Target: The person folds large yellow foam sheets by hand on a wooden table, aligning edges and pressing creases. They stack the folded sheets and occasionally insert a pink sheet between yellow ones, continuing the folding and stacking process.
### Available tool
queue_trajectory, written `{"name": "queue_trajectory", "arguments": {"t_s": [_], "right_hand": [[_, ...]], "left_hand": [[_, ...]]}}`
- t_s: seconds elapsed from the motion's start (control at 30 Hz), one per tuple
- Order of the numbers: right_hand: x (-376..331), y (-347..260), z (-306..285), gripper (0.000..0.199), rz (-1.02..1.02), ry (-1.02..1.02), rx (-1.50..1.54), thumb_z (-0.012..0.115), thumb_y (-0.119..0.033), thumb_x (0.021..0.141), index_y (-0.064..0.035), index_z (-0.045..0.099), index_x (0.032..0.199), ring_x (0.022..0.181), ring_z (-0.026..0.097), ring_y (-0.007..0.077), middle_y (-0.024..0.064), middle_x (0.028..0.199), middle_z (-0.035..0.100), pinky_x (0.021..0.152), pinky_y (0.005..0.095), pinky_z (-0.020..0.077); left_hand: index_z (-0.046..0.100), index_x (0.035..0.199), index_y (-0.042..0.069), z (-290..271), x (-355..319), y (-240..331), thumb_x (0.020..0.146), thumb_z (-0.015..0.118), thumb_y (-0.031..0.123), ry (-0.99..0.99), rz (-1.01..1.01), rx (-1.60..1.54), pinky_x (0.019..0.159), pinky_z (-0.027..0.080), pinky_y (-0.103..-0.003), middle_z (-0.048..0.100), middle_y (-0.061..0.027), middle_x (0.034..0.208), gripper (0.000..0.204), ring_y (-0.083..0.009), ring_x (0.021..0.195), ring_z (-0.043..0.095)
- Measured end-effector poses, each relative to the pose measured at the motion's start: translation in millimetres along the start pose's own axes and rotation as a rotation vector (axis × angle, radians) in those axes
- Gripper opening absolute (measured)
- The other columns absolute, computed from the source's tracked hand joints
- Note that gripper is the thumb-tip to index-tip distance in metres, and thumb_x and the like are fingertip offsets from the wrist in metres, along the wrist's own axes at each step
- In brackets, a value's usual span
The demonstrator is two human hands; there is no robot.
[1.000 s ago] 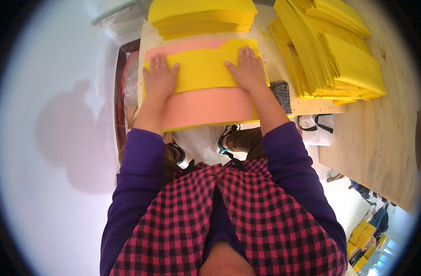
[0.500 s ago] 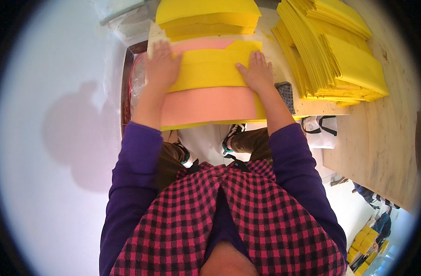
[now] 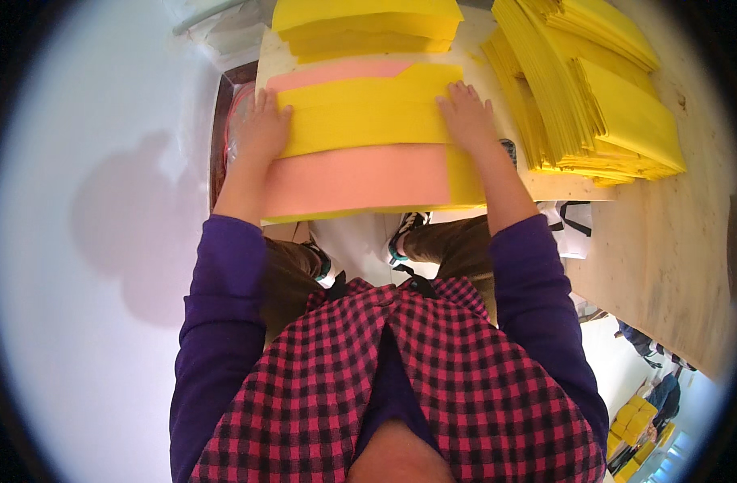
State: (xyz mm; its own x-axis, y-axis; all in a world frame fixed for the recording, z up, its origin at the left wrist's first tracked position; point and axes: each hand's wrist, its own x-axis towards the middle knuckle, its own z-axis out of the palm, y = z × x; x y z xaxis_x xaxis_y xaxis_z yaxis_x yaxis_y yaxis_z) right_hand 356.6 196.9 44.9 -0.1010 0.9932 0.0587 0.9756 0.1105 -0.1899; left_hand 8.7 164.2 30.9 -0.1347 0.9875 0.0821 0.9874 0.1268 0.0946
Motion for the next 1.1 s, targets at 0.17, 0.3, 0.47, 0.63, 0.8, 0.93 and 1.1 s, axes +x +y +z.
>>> {"name": "queue_trajectory", "arguments": {"t_s": [0.17,0.3,0.47,0.63,0.8,0.93,1.1], "right_hand": [[33,22,-13,0.032,-0.186,0.177,0.102,0.059,-0.029,0.085,-0.0074,0.064,0.108,0.109,0.055,0.0286,0.0118,0.115,0.061,0.094,0.0408,0.0418],[60,22,-20,0.029,-0.169,-0.032,0.052,0.065,-0.028,0.080,-0.0093,0.067,0.102,0.098,0.061,0.0283,0.0105,0.105,0.065,0.084,0.0376,0.0485],[81,26,-30,0.028,-0.154,-0.282,0.119,0.068,-0.027,0.077,-0.0062,0.066,0.095,0.090,0.063,0.0273,0.0122,0.096,0.067,0.079,0.0371,0.0497],[84,25,-42,0.024,-0.304,-0.208,0.136,0.069,-0.021,0.076,-0.0005,0.061,0.086,0.075,0.062,0.0242,0.0122,0.081,0.064,0.065,0.0349,0.0477],[59,3,-95,0.023,-0.391,-0.105,0.203,0.065,-0.023,0.078,-0.0021,0.056,0.082,0.072,0.061,0.0300,0.0141,0.076,0.062,0.062,0.0393,0.0468],[5,-36,-146,0.020,-0.577,0.323,0.057,0.063,-0.018,0.079,-0.0028,0.052,0.085,0.070,0.059,0.0337,0.0137,0.072,0.059,0.060,0.0400,0.0463],[-84,-63,-180,0.017,-0.931,0.615,-0.135,0.063,-0.012,0.076,-0.0056,0.059,0.091,0.078,0.062,0.0320,0.0106,0.082,0.065,0.066,0.0375,0.0486]], "left_hand": [[0.035,0.139,0.008,-6,-6,-22,0.093,0.041,0.037,0.092,-0.023,-0.047,0.107,0.019,-0.059,0.028,-0.0125,0.149,0.055,-0.0301,0.139,0.022],[0.034,0.140,0.009,-10,-17,-27,0.092,0.045,0.030,0.128,-0.031,-0.141,0.109,0.018,-0.057,0.028,-0.0137,0.148,0.054,-0.0313,0.139,0.021],[0.035,0.140,0.009,-13,-36,-29,0.092,0.047,0.024,0.162,-0.017,-0.224,0.110,0.016,-0.055,0.027,-0.0154,0.148,0.052,-0.0326,0.139,0.020],[0.043,0.134,0.008,-20,-50,-29,0.091,0.048,0.021,0.246,0.008,-0.342,0.110,0.018,-0.051,0.032,-0.0169,0.146,0.045,-0.0315,0.139,0.022],[0.056,0.120,0.003,-40,-73,-14,0.090,0.052,0.013,0.370,0.062,-0.792,0.101,0.036,-0.043,0.048,-0.0164,0.132,0.033,-0.0300,0.124,0.045],[0.055,0.118,0.000,-65,-98,25,0.094,0.051,0.019,0.041,-0.002,-1.497,0.094,0.045,-0.039,0.051,-0.0159,0.127,0.032,-0.0285,0.113,0.054],[0.043,0.127,-0.002,-106,-125,67,0.093,0.053,0.036,-0.332,-0.358,-2.343,0.094,0.045,-0.041,0.051,-0.0162,0.125,0.052,-0.0298,0.113,0.053]]}}
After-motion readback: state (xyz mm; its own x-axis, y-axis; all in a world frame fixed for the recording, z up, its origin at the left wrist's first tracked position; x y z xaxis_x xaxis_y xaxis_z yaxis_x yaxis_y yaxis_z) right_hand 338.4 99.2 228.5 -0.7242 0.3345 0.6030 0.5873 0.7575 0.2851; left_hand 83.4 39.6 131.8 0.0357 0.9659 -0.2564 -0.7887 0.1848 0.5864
